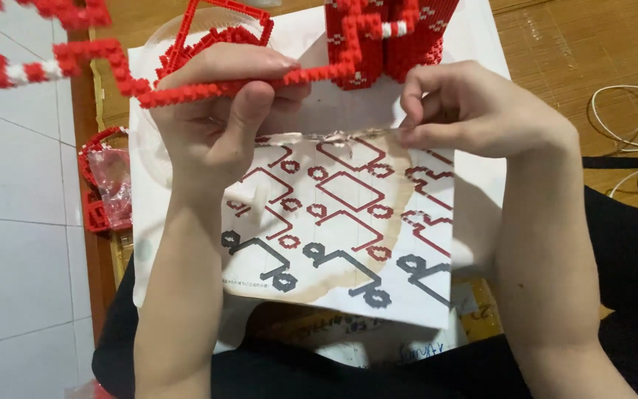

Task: The person assembles small red plastic bricks into a rectangular frame by hand, following a printed diagram on a white surface. They pick bricks from a bowl, connect them to form a chain, and then attach the chain to a larger red structure.

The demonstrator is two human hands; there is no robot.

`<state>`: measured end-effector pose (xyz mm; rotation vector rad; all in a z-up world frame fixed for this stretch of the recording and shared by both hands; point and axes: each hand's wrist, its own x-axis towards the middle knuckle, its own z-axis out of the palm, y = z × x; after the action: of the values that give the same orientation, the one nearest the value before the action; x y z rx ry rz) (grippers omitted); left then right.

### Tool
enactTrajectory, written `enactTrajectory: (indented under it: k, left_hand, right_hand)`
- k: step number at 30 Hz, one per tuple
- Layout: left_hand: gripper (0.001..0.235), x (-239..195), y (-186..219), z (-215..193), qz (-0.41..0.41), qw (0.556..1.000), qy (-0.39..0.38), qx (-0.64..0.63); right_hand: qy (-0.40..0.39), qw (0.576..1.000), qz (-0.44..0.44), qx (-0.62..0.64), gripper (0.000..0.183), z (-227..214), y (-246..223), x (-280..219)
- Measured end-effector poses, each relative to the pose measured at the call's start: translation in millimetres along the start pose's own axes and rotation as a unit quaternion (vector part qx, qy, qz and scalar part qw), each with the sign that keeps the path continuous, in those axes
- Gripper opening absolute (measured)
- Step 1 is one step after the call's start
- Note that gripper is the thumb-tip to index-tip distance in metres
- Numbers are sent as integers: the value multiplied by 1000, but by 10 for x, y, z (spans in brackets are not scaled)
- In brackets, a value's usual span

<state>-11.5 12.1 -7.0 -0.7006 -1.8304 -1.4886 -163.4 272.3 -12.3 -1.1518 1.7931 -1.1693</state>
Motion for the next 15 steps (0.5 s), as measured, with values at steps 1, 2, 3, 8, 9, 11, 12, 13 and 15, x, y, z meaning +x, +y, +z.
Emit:
enactTrajectory:
  k: [1,2,3,8,9,11,12,13,15]
  left_hand:
    - [21,7,38,2,-1,1000,1,0]
    - [19,13,73,5,-3,999,-7,32]
    - [18,16,108,13,-6,998,-14,65]
    - [18,-6,93,45,-1,999,-15,31]
    - [19,-10,106,68,-9,1000,-2,18]
    - [17,-22,-4,66,15,1000,13,9]
    - [16,-31,-58,67,40,999,28,0]
    - [16,-40,-67,67,41,999,27,0]
    - [19,-49,-84,70,48,998,36,-27]
  right_hand:
    - [-1,1000,2,0,20,-7,-7,-11]
    - [14,1000,1,22,18,-15,-12,-21]
    - [30,999,2,44,16,-23,-12,-35]
    - [18,994,-70,84,13,-173,122,-155]
    - [23,993,-93,74,13,-198,149,-177]
    - [17,991,-116,68,11,-237,188,-197]
    - [12,988,-139,61,10,-255,211,-208]
    - [12,988,-140,61,10,-261,264,-241]
    - [51,982,-168,72,16,-283,361,-307]
